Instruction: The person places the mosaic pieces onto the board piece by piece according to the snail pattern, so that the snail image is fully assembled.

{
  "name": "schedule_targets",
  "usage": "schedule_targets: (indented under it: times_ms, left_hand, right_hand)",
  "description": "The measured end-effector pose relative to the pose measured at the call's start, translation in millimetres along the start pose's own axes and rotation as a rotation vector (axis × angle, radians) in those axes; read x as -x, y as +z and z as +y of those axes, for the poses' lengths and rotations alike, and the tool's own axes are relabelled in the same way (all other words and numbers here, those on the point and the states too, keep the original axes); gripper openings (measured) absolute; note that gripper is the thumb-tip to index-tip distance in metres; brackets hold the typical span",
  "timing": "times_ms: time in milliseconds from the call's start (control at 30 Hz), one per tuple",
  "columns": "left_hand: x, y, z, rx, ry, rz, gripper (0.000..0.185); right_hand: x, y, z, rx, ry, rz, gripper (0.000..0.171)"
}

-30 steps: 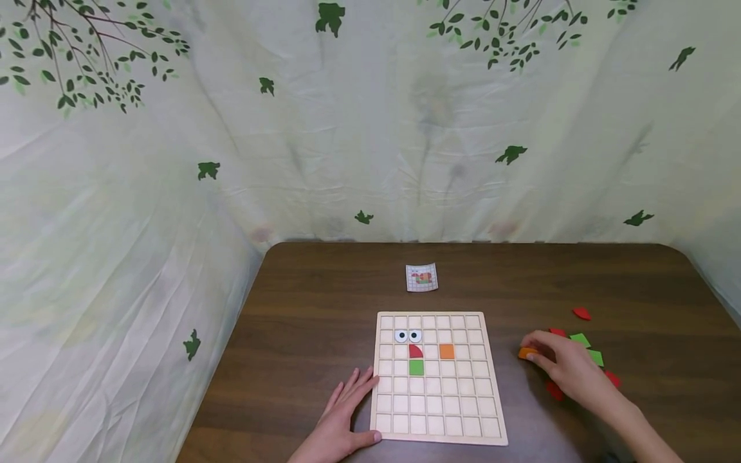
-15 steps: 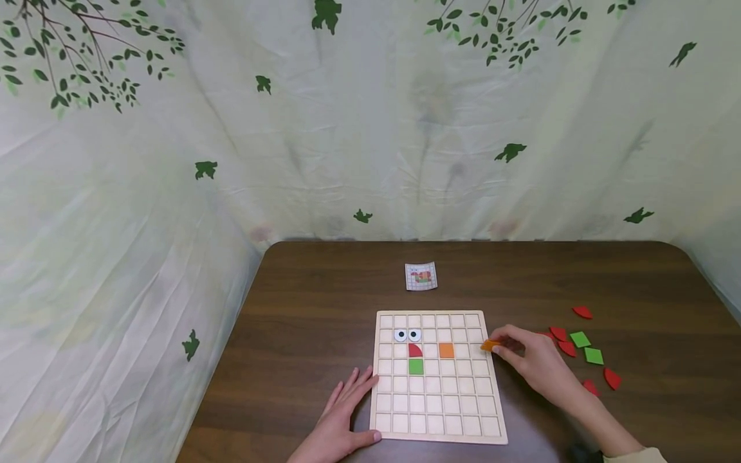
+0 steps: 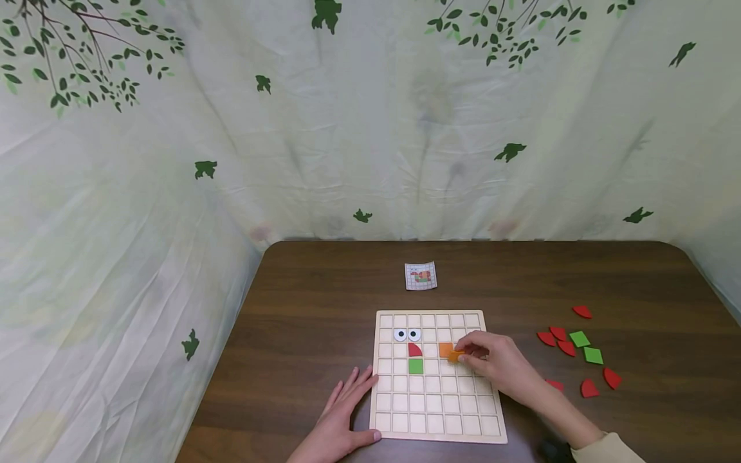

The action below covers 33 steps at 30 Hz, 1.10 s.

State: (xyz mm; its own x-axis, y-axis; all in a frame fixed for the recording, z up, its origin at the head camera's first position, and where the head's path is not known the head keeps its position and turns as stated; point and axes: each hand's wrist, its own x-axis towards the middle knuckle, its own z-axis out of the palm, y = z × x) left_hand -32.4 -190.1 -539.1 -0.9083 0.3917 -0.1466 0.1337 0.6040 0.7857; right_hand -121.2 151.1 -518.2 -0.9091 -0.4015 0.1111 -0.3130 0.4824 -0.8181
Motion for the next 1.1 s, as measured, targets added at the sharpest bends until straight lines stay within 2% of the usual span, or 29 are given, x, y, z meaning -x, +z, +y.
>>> schedule_targets:
  times_ms: [133,300,633,867,1100]
  left_hand:
    - [0.0,-0.3,0.5,0.012,-0.025,-0.01,0.087]
    - [0.1,-0.1,1.2,0.028,-0.046,-0.018,0.087]
    - [0.1,-0.1,1.7,0.025,-0.05,-0.016,0.087]
    - [0.0,-0.1,1.5,0.021,-0.049,-0.013,0.087]
    - [0.3,0.2,1.4,0.011,-0.038,-0.009,0.087]
  right_hand:
    - [-4.0,7.2,-1.7,-0.009,-0.004,-0.028,0.019]
    - [-8.3,13.9,-0.7,0.032,-0.014,-0.07,0.018]
    - [-12.6,15.3,-2.3,0.101,-0.028,-0.103,0.016]
    - [-12.6,16.9,-1.7,0.199,-0.074,-0.125,0.011]
    - [-10.7,14.5,0.0,0.172,-0.1,-0.139,0.012]
